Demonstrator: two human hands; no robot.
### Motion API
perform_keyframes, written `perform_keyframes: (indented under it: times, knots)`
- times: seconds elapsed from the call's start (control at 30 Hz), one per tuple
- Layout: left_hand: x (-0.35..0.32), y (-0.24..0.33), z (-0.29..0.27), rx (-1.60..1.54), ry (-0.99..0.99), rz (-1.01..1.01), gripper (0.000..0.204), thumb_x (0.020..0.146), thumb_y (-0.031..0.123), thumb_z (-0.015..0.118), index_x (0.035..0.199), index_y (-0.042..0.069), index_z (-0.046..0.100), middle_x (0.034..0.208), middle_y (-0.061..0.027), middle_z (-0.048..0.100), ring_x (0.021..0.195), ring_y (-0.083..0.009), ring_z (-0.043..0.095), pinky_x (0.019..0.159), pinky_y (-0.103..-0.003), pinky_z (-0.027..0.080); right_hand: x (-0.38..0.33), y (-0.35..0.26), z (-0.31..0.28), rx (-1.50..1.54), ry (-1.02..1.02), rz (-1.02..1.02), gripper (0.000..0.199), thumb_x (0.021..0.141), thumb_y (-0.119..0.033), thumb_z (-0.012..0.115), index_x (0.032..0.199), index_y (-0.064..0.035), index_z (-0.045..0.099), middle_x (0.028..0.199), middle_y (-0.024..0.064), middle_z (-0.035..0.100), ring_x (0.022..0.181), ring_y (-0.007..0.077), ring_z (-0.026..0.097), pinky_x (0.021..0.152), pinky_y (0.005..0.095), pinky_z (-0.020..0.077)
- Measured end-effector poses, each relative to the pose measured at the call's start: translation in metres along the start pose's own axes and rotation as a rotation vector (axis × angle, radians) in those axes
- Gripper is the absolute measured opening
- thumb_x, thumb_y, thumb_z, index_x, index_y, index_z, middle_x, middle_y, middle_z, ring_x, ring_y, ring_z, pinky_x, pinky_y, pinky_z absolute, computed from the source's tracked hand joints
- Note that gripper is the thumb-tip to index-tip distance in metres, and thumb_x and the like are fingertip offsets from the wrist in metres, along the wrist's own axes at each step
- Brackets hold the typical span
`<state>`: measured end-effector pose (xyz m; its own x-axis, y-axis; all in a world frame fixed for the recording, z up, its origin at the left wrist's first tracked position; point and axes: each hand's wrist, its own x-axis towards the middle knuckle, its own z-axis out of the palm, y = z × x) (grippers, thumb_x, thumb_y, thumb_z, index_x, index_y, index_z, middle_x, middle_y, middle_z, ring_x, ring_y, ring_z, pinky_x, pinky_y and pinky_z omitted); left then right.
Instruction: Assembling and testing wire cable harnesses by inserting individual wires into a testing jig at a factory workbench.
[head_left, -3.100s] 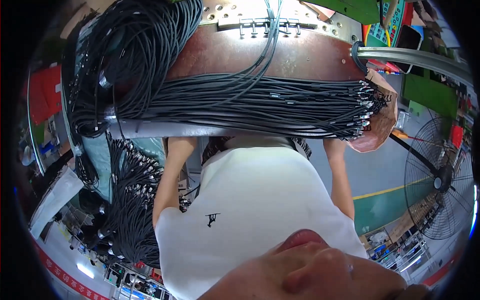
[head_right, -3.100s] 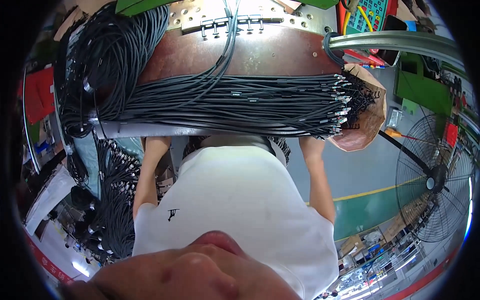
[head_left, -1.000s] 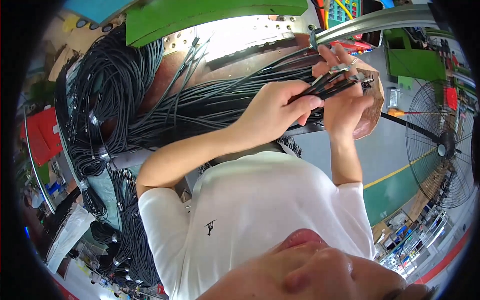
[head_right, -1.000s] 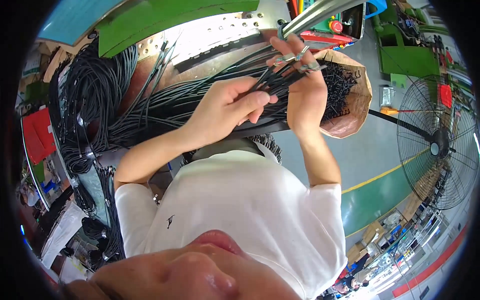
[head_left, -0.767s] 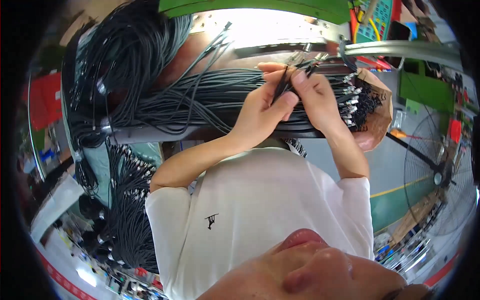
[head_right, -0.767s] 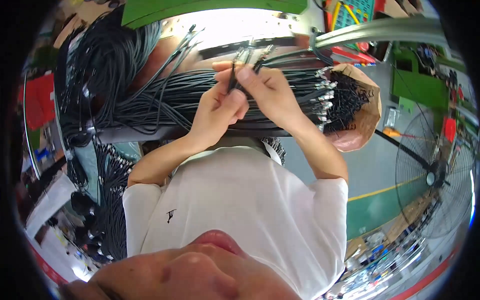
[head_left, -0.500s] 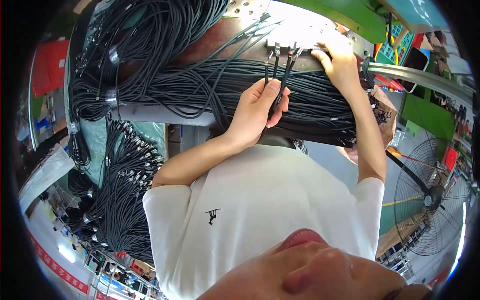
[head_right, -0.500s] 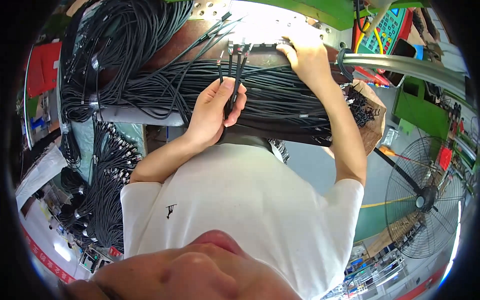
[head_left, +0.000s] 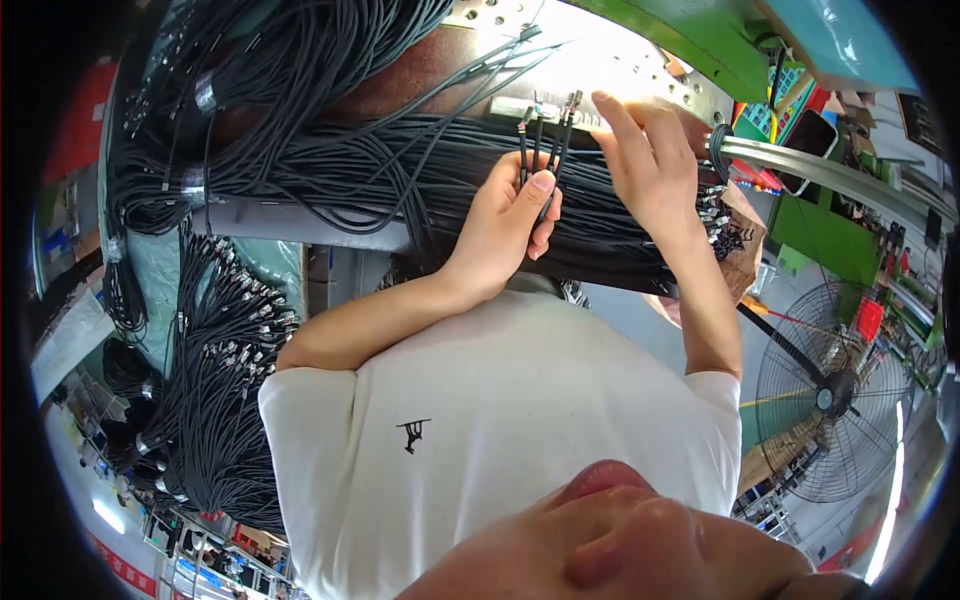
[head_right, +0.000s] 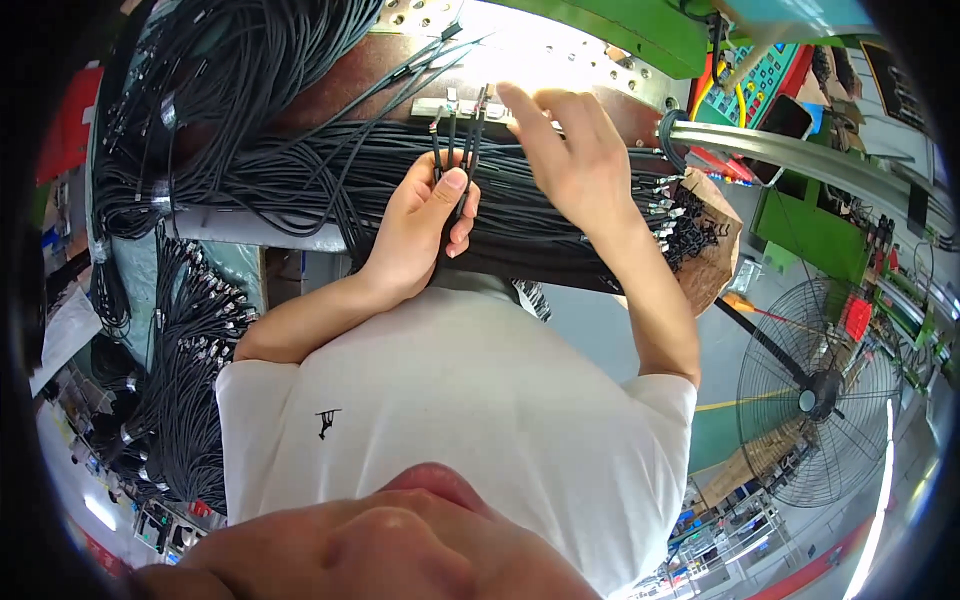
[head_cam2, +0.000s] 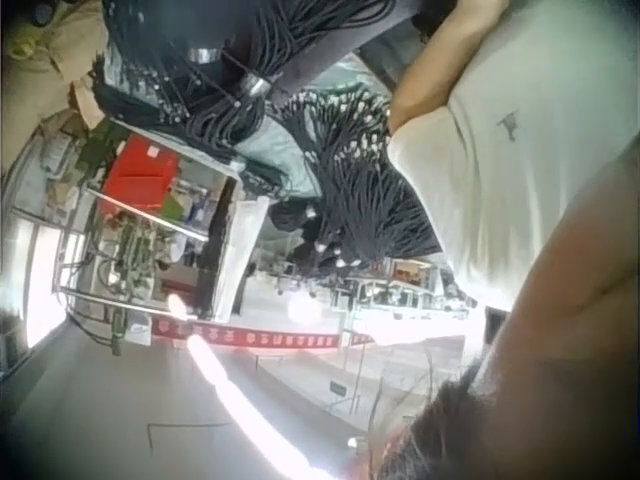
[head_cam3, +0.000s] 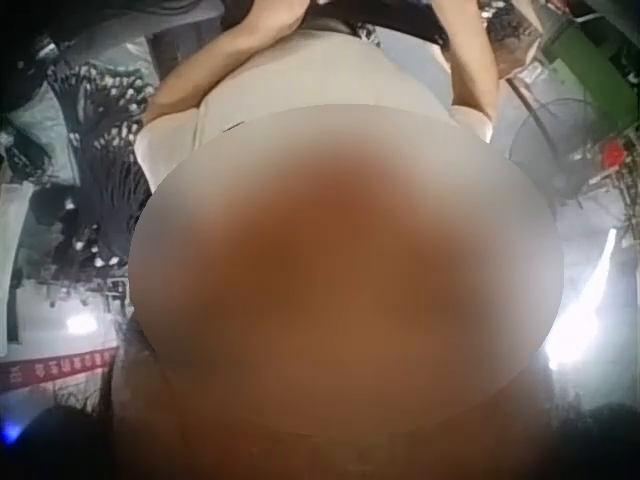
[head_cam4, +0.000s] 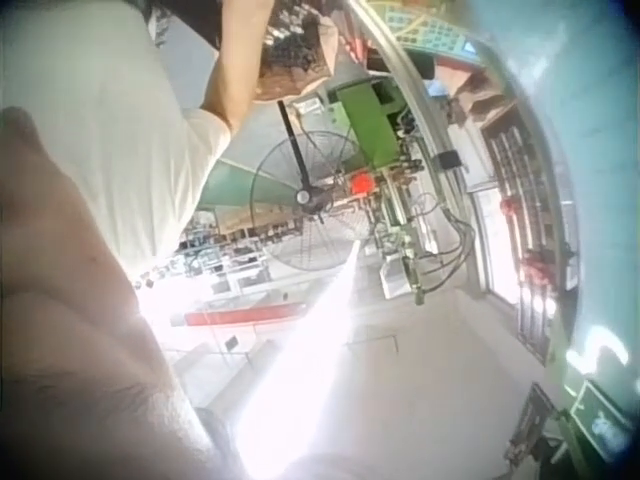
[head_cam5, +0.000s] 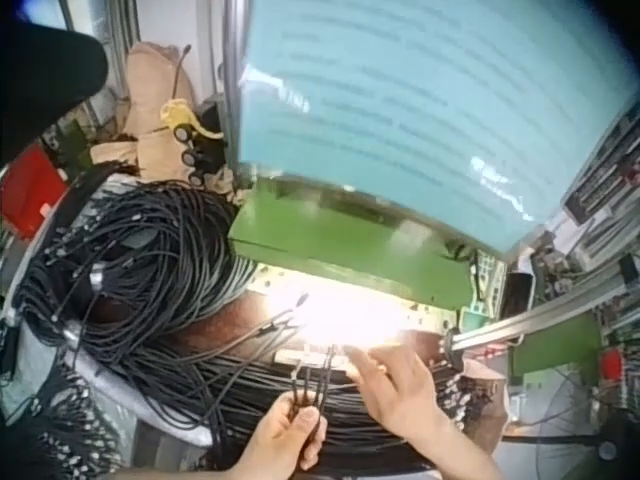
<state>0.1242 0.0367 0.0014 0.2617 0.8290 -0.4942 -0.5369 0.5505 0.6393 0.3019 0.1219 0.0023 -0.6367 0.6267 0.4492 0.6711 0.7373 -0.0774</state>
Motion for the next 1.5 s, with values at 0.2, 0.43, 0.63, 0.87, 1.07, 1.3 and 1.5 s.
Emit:
perform_keyframes:
  times: [0.2, 0.43, 0.63, 0.87, 1.07, 1.3, 1.5]
  knots:
    - [-0.008, 0.004, -0.013, 0.037, -0.050, 0.078, 0.021, 0.101, 0.020, 0.046, 0.108, 0.002, 0.053, 0.083, -0.0044, 0.057, 0.068, -0.0091, 0.055, 0.061, -0.023, 0.047, 0.006, -0.007, 0.008, 0.030, 0.006, -0.018, 0.018, 0.073, -0.005, 0.067, 0.088, -0.0064, 0.057, 0.090, 0.0055, 0.064, 0.075, 0.0216, 0.062, 0.062, 0.0310, 0.0506]
    - [-0.015, 0.031, -0.014, -0.001, -0.075, 0.057, 0.029, 0.101, 0.026, 0.044, 0.108, 0.001, 0.056, 0.078, -0.0080, 0.060, 0.064, -0.0121, 0.058, 0.061, -0.024, 0.050, 0.023, -0.030, 0.020, 0.609, -0.227, 0.716, 0.011, 0.081, -0.006, 0.066, 0.091, -0.0039, 0.061, 0.090, 0.0071, 0.070, 0.069, 0.0242, 0.063, 0.061, 0.0301, 0.0493]
    - [-0.012, 0.025, -0.014, 0.006, -0.084, 0.001, 0.029, 0.101, 0.027, 0.045, 0.105, 0.001, 0.058, 0.075, -0.0062, 0.059, 0.059, -0.0101, 0.054, 0.055, -0.022, 0.046, 0.010, -0.035, 0.029, 0.591, 0.043, 0.462, 0.010, 0.079, 0.000, 0.065, 0.087, -0.0019, 0.060, 0.088, 0.0096, 0.069, 0.074, 0.0268, 0.063, 0.064, 0.0334, 0.0501]
    - [-0.013, 0.023, -0.014, 0.057, -0.086, 0.007, 0.029, 0.100, 0.027, 0.046, 0.105, 0.001, 0.059, 0.075, -0.0051, 0.059, 0.060, -0.0090, 0.054, 0.056, -0.022, 0.045, 0.006, -0.034, 0.032, 0.545, -0.010, 0.533, 0.010, 0.083, -0.001, 0.067, 0.089, 0.0003, 0.061, 0.094, 0.0114, 0.067, 0.073, 0.0174, 0.064, 0.065, 0.0277, 0.0508]
    - [-0.013, 0.020, -0.016, 0.040, -0.083, 0.017, 0.029, 0.100, 0.027, 0.047, 0.105, 0.001, 0.059, 0.075, -0.0048, 0.059, 0.061, -0.0087, 0.053, 0.056, -0.022, 0.045, 0.013, -0.043, 0.023, 0.597, -0.077, 0.714, 0.010, 0.084, -0.004, 0.068, 0.089, 0.0009, 0.062, 0.093, 0.0114, 0.067, 0.073, 0.0178, 0.062, 0.065, 0.0277, 0.0498]
    - [-0.012, 0.022, -0.017, 0.010, -0.093, -0.002, 0.029, 0.100, 0.027, 0.047, 0.105, 0.002, 0.059, 0.075, -0.0055, 0.060, 0.062, -0.0094, 0.055, 0.058, -0.023, 0.046, 0.010, -0.037, 0.034, 0.519, 0.051, 0.445, 0.011, 0.079, -0.001, 0.064, 0.084, -0.0020, 0.055, 0.091, 0.0115, 0.065, 0.075, 0.0341, 0.062, 0.064, 0.0380, 0.0498]
    - [-0.010, 0.021, -0.019, -0.008, -0.119, -0.007, 0.028, 0.100, 0.027, 0.047, 0.105, 0.002, 0.059, 0.075, -0.0056, 0.060, 0.061, -0.0100, 0.054, 0.057, -0.023, 0.046, 0.007, -0.036, 0.034, 0.483, 0.038, 0.443, 0.011, 0.080, 0.001, 0.067, 0.086, -0.0005, 0.057, 0.096, 0.0119, 0.065, 0.079, 0.0256, 0.063, 0.067, 0.0321, 0.0510]
